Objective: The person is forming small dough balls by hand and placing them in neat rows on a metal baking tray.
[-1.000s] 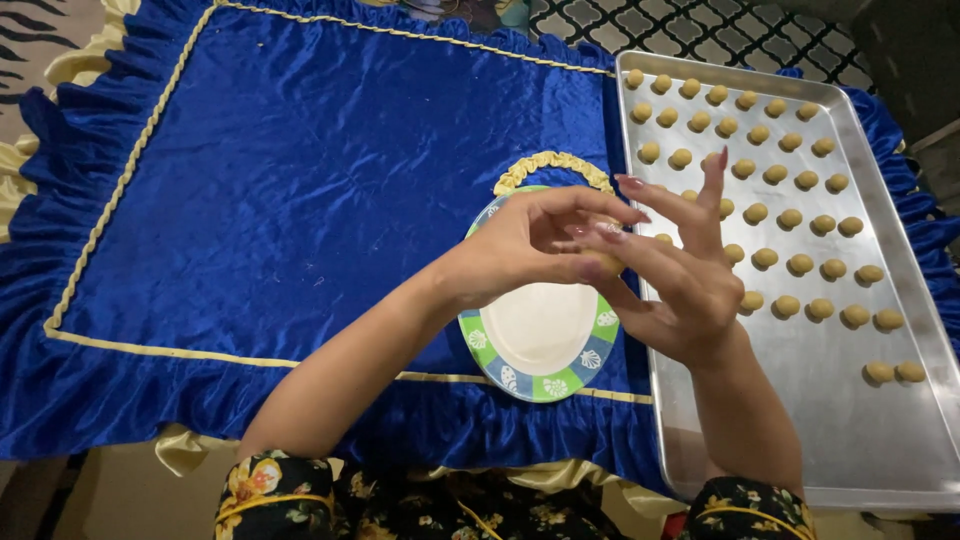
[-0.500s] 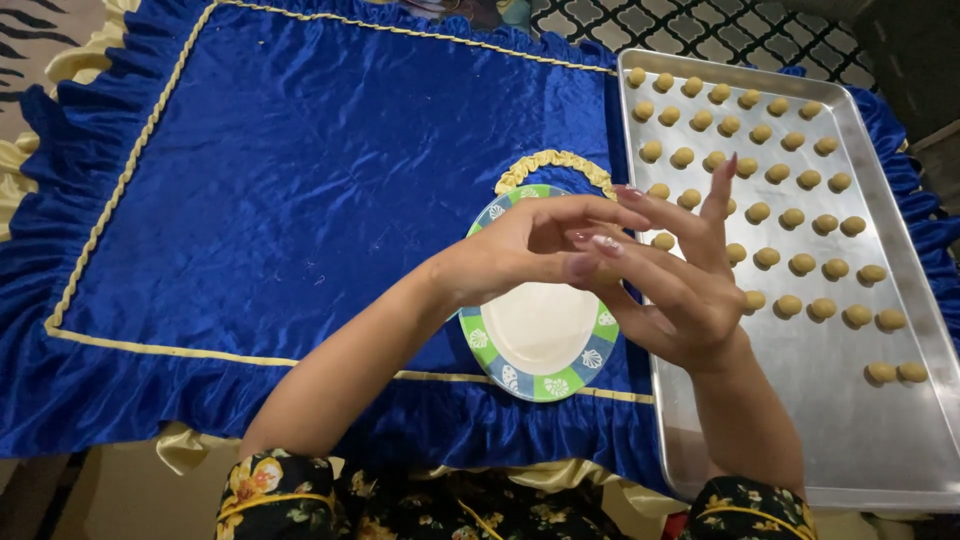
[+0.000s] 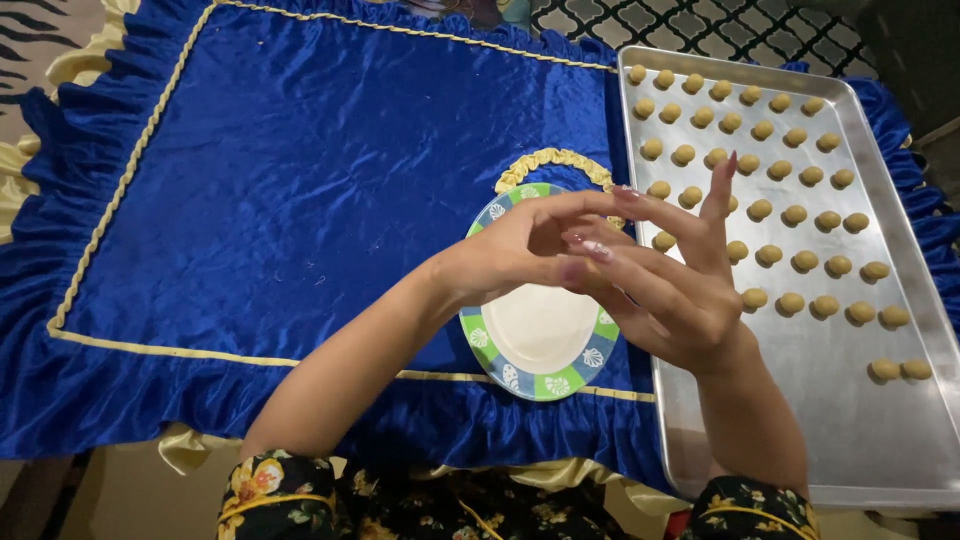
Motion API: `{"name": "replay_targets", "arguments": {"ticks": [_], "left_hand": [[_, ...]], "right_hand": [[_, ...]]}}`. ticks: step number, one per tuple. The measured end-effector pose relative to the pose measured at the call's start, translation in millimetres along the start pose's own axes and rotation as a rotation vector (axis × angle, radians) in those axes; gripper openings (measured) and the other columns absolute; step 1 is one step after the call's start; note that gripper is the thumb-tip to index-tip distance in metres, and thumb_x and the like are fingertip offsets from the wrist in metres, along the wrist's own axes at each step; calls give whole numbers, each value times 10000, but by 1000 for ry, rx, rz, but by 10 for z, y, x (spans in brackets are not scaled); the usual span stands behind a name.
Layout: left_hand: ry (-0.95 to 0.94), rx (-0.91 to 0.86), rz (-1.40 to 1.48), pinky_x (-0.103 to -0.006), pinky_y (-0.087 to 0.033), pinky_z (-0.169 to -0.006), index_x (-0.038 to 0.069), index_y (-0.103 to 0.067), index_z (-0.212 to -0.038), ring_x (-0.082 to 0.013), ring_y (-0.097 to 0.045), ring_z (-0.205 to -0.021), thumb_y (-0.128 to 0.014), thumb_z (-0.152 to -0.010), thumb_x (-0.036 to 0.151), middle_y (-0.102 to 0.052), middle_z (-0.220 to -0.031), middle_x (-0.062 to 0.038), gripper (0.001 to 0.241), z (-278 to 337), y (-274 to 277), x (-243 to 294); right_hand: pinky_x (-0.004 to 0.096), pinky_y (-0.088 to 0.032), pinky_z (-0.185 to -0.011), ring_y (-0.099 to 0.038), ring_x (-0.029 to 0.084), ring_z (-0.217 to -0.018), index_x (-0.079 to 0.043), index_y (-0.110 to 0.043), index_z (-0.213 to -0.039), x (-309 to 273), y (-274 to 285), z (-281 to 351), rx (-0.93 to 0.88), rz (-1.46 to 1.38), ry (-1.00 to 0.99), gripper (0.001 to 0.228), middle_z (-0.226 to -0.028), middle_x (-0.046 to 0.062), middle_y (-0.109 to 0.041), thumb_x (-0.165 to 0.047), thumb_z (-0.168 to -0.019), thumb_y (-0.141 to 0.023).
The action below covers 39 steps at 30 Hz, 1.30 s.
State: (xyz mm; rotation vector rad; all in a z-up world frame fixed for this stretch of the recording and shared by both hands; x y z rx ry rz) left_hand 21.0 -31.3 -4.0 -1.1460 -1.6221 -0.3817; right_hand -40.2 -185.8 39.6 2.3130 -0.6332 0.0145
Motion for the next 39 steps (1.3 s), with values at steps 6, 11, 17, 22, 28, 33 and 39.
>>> {"name": "replay_targets", "arguments": {"ticks": [6, 11, 17, 22, 28, 33, 39], "left_hand": [[4, 25, 10, -304, -606, -934, 119, -637, -1363, -152, -715, -1068, -798, -917, 302, -748, -1112, -35, 508, -9, 33, -30], [-64, 65, 72, -278, -570, -901, 115, -665, -1264, -97, -678, -987, -827, -902, 286, -715, -1055, 4, 432, -27, 8, -93], [-2, -13, 26, -368, -589, -1036, 110, -595, -1414, -224, -685, -1210, -748, -962, 371, -695, -1295, -96, 543, -3, -8, 23], [-49, 29, 47, -323, -603, -967, 107, -660, -1309, -166, -702, -1100, -788, -945, 262, -724, -1170, -47, 416, -14, 2, -33], [-41, 20, 72, -338, -562, -990, 112, -597, -1379, -179, -663, -1155, -771, -951, 327, -674, -1291, -69, 509, -21, 31, -77], [-25, 44, 84, -330, -613, -974, 76, -643, -1332, -187, -726, -1098, -764, -963, 238, -749, -1153, -69, 421, -24, 24, -78], [-37, 118, 224, -339, -591, -964, 58, -611, -1361, -261, -739, -1129, -761, -967, 242, -764, -1146, -144, 460, -56, 66, -230]], "right_hand": [[854, -88, -1143, -668, 486, -1204, -36, -608, -1213, 9, 9, -22, -3, 33, 26, 433, -1093, 61, -790, -79, -936, -937], [844, -73, -1142, -697, 508, -1185, -51, -623, -1241, 0, 14, -12, -7, 78, 41, 336, -1122, 112, -804, -40, -992, -849], [812, -83, -1168, -691, 483, -1202, -54, -620, -1230, 26, 11, -9, 6, 65, 32, 420, -1094, 89, -816, -68, -955, -937], [821, -74, -1156, -708, 516, -1180, -41, -633, -1215, 8, 22, -13, -13, 76, 46, 358, -1083, 105, -817, -62, -972, -895], [789, -73, -1186, -716, 481, -1189, -36, -626, -1247, 7, 28, -40, -18, 68, 33, 366, -1088, 139, -827, -5, -983, -878], [809, -100, -1189, -716, 494, -1175, 4, -595, -1241, 68, 14, 7, -21, 9, 6, 406, -1027, 137, -803, -23, -959, -885], [795, -111, -1198, -655, 498, -1240, -58, -617, -1236, 91, 4, -36, -24, 85, -58, 445, -1257, 210, -707, -221, -960, -925]]}}
Point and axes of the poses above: each hand's wrist, its own z-axis away from the middle knuckle, its own y-axis out of the back of the hand, x = y × z, the point moved 4 cm from there along -z, towards the middle knuckle
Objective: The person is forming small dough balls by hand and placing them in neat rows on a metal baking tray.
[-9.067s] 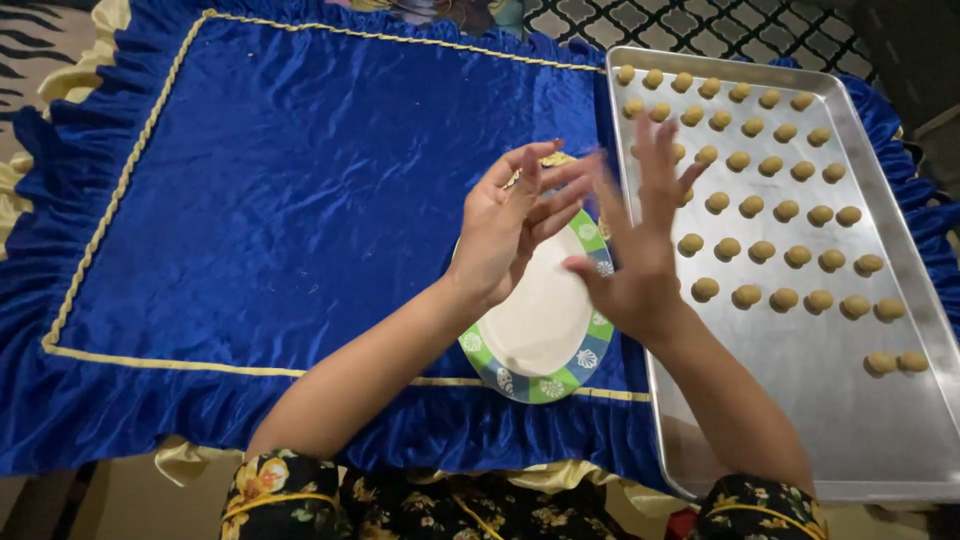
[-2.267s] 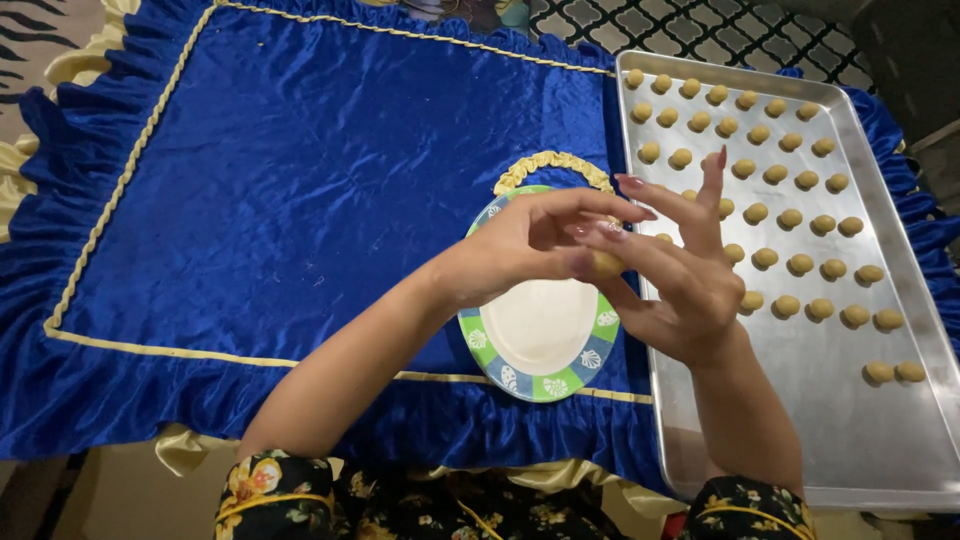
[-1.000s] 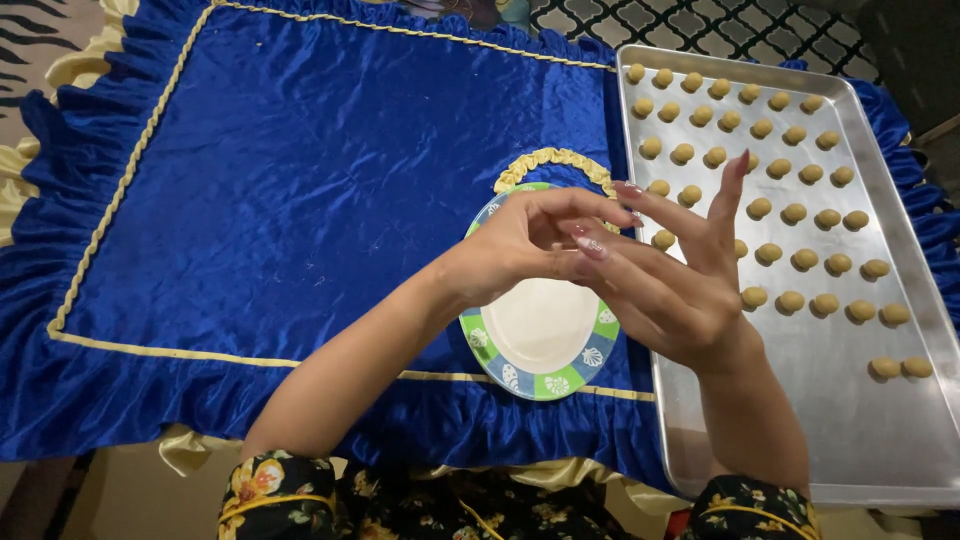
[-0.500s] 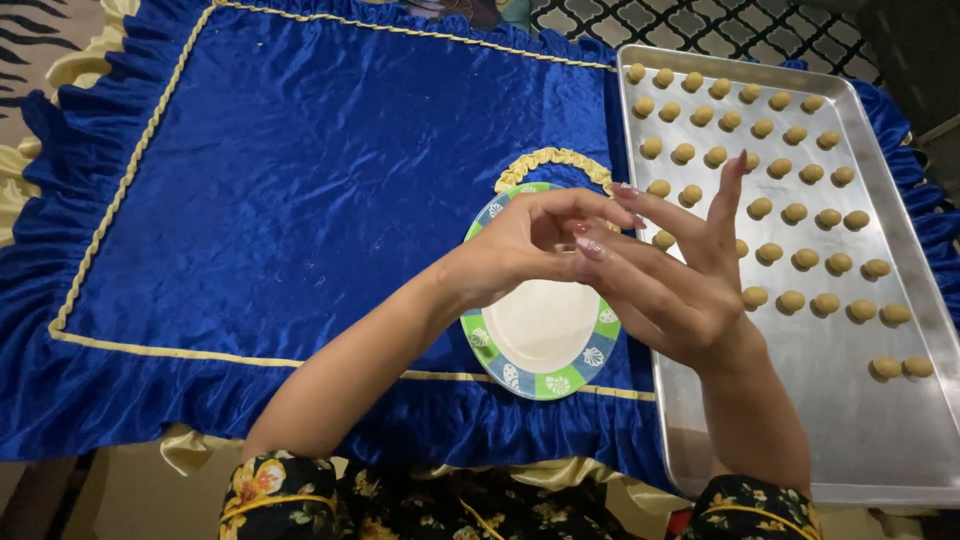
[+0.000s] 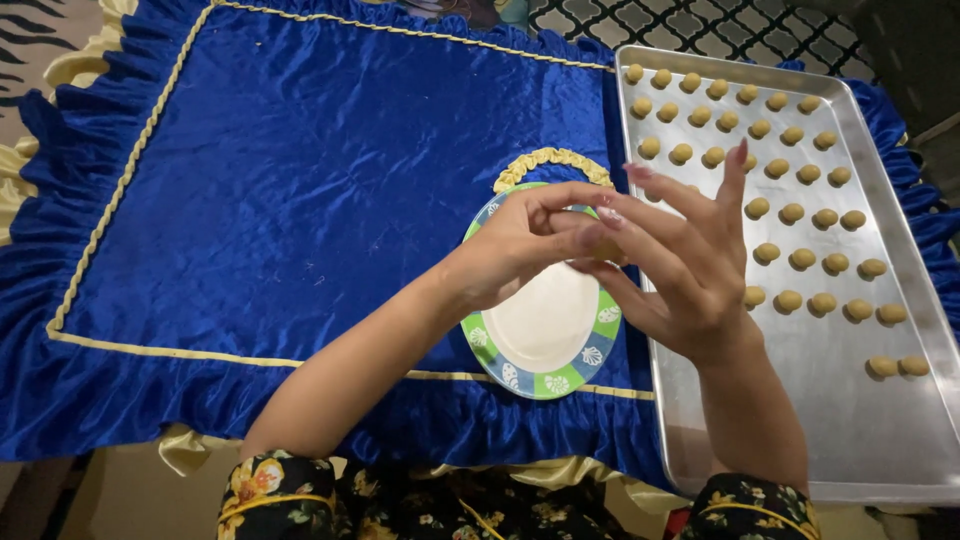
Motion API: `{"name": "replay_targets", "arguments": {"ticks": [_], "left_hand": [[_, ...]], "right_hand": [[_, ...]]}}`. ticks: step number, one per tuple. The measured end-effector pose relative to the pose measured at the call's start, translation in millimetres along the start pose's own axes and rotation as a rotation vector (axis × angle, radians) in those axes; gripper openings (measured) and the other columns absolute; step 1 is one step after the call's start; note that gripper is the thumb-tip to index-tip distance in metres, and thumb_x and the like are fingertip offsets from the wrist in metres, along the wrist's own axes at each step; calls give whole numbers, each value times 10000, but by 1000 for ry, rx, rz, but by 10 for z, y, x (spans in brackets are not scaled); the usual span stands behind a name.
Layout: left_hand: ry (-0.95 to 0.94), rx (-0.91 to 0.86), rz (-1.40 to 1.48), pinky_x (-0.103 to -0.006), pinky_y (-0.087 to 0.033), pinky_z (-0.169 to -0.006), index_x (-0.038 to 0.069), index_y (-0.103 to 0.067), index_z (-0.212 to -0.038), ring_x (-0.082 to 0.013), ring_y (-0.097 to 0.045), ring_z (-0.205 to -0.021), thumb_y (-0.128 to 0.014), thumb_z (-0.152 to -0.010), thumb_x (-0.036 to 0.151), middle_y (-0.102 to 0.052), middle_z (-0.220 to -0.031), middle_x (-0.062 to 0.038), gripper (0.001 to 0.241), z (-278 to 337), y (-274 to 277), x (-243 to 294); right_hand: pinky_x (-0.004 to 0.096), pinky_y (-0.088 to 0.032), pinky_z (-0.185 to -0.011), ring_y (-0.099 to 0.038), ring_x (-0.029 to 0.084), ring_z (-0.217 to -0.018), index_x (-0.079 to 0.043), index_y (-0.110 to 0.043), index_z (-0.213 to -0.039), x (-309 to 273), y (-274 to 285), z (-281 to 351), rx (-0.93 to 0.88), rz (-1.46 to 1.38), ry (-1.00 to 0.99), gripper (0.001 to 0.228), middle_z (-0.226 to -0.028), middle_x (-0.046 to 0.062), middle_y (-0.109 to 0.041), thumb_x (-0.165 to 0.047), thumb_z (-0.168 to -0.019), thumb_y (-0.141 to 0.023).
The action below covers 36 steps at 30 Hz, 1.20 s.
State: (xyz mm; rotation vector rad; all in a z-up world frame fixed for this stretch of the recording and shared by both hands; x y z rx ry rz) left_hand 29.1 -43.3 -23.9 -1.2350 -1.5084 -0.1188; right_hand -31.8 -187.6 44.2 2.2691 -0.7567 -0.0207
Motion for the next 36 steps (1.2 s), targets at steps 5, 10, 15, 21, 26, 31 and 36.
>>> {"name": "replay_targets", "arguments": {"ticks": [5, 10, 15, 21, 26, 31, 36], "left_hand": [[-2, 86, 18, -338, -580, -985, 39, -628, -1337, -194, -726, -1073, -805, -910, 309, -752, -1134, -113, 535, -28, -43, -25], [67, 122, -48, -375, -532, -993, 123, -572, -1409, -239, -655, -1221, -719, -885, 491, -637, -1403, -104, 657, -7, -179, 135], [111, 134, -27, -419, -430, -1074, 162, -550, -1398, -263, -634, -1309, -665, -917, 504, -637, -1450, -129, 601, -71, -79, 23], [268, 227, -91, -400, -450, -1038, 121, -544, -1381, -308, -650, -1313, -602, -873, 490, -661, -1429, -171, 631, -123, -143, -133], [382, 291, -139, -368, -494, -986, 107, -585, -1332, -332, -703, -1239, -552, -920, 374, -714, -1357, -214, 491, -155, -212, -309], [465, 289, -164, -404, -504, -1012, 90, -603, -1315, -340, -710, -1232, -552, -918, 308, -731, -1340, -223, 455, -177, -324, -425], [508, 280, -219, -415, -512, -1017, 57, -593, -1342, -321, -710, -1197, -562, -890, 290, -738, -1324, -224, 509, -168, -334, -505]], "right_hand": [[709, -242, -1217, -785, 419, -1050, 26, -618, -1188, -15, 21, -31, 59, 17, 1, 381, -1010, 191, -758, 86, -944, -904], [662, -272, -1238, -772, 395, -1080, 47, -629, -1176, 82, 111, -61, 55, -77, -103, 336, -1100, 204, -752, 13, -943, -868], [635, -299, -1250, -721, 416, -1192, 65, -657, -1208, 310, 585, 1, -48, 3, -204, 359, -1223, 269, -734, -35, -955, -893], [475, -584, -975, -717, 407, -1099, 181, -725, -1209, 607, 1544, 730, -212, 174, -371, 333, -1180, 320, -741, 87, -984, -951], [343, -577, -906, -690, 269, -1011, 99, -694, -1282, 758, 1978, 1809, -265, 84, -1013, 336, -1201, 219, -718, 28, -967, -784], [358, -527, -966, -663, 257, -1062, 32, -717, -1197, 982, 1998, 2995, -308, 144, -1126, 238, -1193, 166, -696, -15, -966, -753], [358, -539, -929, -698, 257, -1035, -7, -727, -1236, 1091, 1780, 3436, -386, 185, -1372, 322, -1200, 155, -716, -133, -942, -760]]}}
Point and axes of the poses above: each hand's wrist, its own z-axis away from the middle knuckle, its own y-axis out of the back of the hand, x = y × z, the point moved 4 cm from there along -z, towards the middle knuckle
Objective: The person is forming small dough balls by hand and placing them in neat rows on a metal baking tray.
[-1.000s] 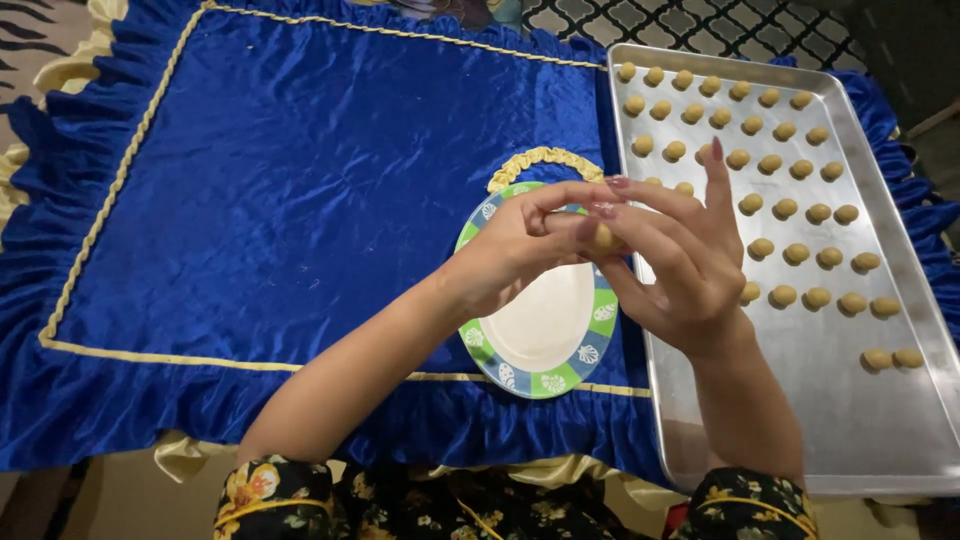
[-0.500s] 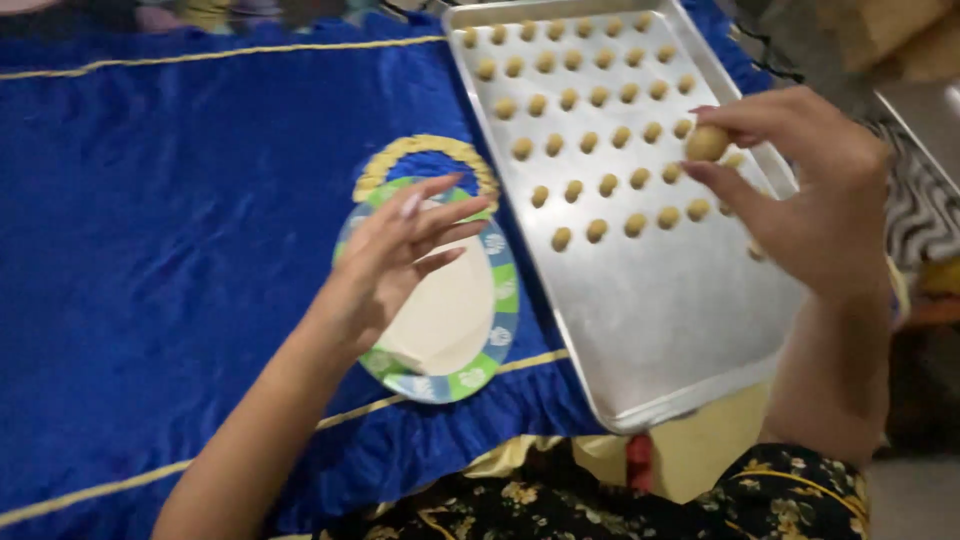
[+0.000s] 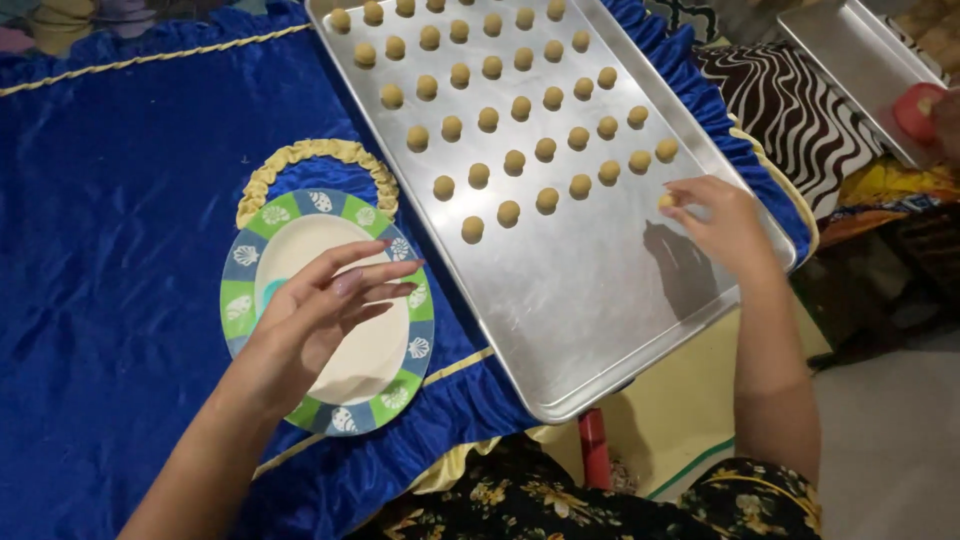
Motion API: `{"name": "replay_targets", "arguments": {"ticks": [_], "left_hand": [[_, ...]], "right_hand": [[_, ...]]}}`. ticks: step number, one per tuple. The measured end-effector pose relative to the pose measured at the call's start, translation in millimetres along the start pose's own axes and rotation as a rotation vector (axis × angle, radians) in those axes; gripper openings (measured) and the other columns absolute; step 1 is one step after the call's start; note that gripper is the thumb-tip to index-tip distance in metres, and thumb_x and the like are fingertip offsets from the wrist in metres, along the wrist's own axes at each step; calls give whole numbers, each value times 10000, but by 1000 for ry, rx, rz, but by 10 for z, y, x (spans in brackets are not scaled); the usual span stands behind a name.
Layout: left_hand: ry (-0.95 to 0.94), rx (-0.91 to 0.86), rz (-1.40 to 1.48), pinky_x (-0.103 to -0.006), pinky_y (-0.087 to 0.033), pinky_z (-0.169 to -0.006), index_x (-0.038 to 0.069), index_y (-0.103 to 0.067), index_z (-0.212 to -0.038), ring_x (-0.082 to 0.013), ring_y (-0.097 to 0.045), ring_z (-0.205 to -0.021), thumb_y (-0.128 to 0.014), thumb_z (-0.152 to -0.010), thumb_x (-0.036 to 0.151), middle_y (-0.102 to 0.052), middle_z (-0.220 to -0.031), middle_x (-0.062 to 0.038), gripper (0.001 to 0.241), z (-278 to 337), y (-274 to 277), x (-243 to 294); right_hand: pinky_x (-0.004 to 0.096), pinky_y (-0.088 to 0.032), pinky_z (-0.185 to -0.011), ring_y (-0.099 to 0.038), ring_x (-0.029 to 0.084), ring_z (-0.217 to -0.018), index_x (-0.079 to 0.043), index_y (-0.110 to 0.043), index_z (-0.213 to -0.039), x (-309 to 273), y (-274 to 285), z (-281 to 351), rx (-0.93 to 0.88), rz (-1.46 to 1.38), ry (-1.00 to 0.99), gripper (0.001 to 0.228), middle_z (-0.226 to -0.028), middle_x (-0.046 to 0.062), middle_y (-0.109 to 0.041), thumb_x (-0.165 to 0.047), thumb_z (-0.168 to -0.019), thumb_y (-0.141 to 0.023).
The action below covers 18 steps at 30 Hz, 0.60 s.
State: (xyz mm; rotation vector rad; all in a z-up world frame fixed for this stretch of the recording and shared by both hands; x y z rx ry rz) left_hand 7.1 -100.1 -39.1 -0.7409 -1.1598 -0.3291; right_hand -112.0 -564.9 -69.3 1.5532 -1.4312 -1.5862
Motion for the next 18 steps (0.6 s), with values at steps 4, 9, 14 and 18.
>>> {"name": "replay_targets", "arguments": {"ticks": [4, 9, 14, 18], "left_hand": [[-11, -28, -21, -422, -521, -1028, 59, -598, -1346, -316, -719, -1185, -565, -901, 291, -745, -1309, -210, 502, -24, 21, -59], [-14, -36, -23, -424, -534, -1032, 46, -602, -1333, -328, -723, -1198, -575, -909, 265, -747, -1296, -214, 478, -42, 26, -88], [-31, -61, -34, -429, -539, -1027, 55, -628, -1306, -341, -730, -1205, -591, -910, 274, -751, -1293, -218, 454, -24, 20, -81], [-97, -109, -55, -429, -531, -1029, 45, -617, -1321, -348, -741, -1179, -601, -911, 307, -754, -1277, -224, 487, 77, -46, -8]], "right_hand": [[384, -491, -953, -659, 238, -1059, -84, -756, -1171, 370, -289, -110, -10, 42, 0, 276, -1134, 74, -742, -220, -931, -779], [482, -388, -959, -616, 257, -1121, -184, -772, -1088, 486, -432, -151, 7, 152, 80, 182, -1131, -15, -754, -308, -955, -762], [507, -332, -971, -548, 238, -1180, -223, -801, -1062, 558, -522, -153, -18, 159, 48, 168, -1070, -55, -764, -308, -918, -789], [514, -293, -978, -552, 227, -1167, -260, -801, -1051, 634, -570, -154, -31, 212, 34, 130, -1045, -91, -758, -306, -931, -778]]}}
Point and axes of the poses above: each hand's wrist, its own z-axis away from the middle knuckle, its own y-axis out of the back of the hand, x = y × z, the point moved 4 cm from there along -z, towards the middle knuckle
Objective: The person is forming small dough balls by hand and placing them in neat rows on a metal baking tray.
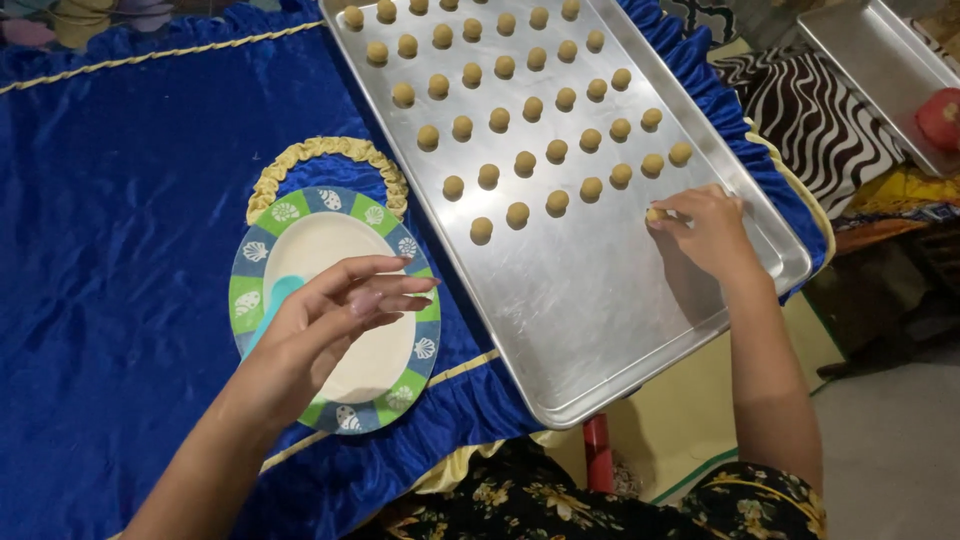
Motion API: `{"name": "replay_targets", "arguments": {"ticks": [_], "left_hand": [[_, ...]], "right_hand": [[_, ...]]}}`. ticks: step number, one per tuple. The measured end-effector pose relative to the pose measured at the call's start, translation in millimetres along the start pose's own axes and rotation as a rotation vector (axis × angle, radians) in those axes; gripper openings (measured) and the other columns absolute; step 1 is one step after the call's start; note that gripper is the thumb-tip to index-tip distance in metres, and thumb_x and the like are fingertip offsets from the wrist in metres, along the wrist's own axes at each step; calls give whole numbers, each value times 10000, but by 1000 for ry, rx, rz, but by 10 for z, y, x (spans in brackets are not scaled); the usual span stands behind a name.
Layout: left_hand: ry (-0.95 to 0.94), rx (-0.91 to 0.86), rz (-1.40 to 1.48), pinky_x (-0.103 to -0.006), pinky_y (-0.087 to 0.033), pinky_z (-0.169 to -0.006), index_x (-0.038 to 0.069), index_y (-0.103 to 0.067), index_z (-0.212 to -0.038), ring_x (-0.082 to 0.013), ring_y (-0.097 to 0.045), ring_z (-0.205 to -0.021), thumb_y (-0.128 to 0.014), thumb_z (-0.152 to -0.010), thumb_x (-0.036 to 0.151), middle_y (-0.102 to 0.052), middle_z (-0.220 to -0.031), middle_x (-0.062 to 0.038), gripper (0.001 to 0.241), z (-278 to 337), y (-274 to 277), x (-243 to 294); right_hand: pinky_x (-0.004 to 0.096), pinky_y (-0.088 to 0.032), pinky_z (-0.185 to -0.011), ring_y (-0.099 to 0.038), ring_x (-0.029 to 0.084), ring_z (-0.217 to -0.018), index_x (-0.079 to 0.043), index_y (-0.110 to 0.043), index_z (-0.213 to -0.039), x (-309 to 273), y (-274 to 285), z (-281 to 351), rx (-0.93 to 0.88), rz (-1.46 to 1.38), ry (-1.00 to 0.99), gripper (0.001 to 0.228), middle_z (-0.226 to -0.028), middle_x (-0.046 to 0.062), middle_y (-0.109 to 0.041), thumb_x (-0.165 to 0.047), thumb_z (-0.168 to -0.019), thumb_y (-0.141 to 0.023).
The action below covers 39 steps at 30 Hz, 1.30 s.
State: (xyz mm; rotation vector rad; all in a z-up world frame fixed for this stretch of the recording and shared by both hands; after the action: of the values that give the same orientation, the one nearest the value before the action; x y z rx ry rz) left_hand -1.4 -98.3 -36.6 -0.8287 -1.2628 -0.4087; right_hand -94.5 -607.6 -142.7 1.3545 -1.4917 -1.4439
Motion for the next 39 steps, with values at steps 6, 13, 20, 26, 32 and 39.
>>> {"name": "replay_targets", "arguments": {"ticks": [6, 13, 20, 26, 32, 39], "left_hand": [[-126, -40, -137, -420, -548, -1053, 55, -601, -1330, -271, -741, -1153, -606, -940, 227, -751, -1268, -154, 426, 396, -103, 354], [-186, 376, -1079, -358, -506, -864, 138, -678, -1242, -175, -697, -1011, -660, -929, 316, -746, -1151, -29, 361, 746, 717, 304], [483, 480, -1127, -513, -534, -921, 108, -686, -1210, -398, -730, -1053, -572, -958, 551, -817, -943, -121, 522, 834, 1393, -141], [376, 384, -832, -311, -611, -663, 73, -660, -1109, -252, -752, -567, -681, -898, 470, -788, -813, -141, 450, 658, 1542, -591], [272, 395, -694, -335, -611, -705, 15, -659, -1036, -254, -783, -707, -758, -854, 414, -796, -827, -141, 450, 574, 1868, -832], [215, 503, -482, -325, -617, -525, -24, -631, -1047, -255, -761, -578, -802, -852, 320, -779, -805, -195, 431, 1227, 2178, -736]], "right_hand": [[522, -316, -968, -548, 271, -1246, -258, -793, -1156, -202, 119, 48, -11, 39, 54, 209, -1190, -59, -750, -231, -959, -729], [356, -552, -889, -724, 202, -910, -88, -433, -1549, -1871, 670, 299, -106, -533, 283, 649, -1239, 111, -684, -116, -942, -661], [450, -621, -762, -786, 324, -767, -213, -180, -1662, -3228, 291, 283, -702, -411, 277, 772, -1132, 167, -736, -184, -985, -549], [351, -586, -476, -707, 266, -519, -136, -258, -1625, -3564, 68, -46, -779, -437, 225, 749, -1041, 205, -740, -161, -967, -613], [387, -554, -400, -682, 328, -462, -112, -309, -1598, -3547, -134, -149, -779, -607, 145, 791, -937, 264, -715, -68, -900, -680], [386, -559, -396, -700, 345, -516, -146, -222, -1616, -3827, -653, -203, -848, -897, 199, 963, -810, 246, -652, 72, -817, -713]]}}
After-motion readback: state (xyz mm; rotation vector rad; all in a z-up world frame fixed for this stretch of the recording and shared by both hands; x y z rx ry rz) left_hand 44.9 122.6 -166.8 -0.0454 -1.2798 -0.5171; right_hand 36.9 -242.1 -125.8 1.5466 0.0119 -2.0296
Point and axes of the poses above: each hand's wrist, its own z-axis away from the middle knuckle, its own y-axis out of the back of the hand, x = y × z, the point moved 4 cm from there along -z, towards the middle knuckle
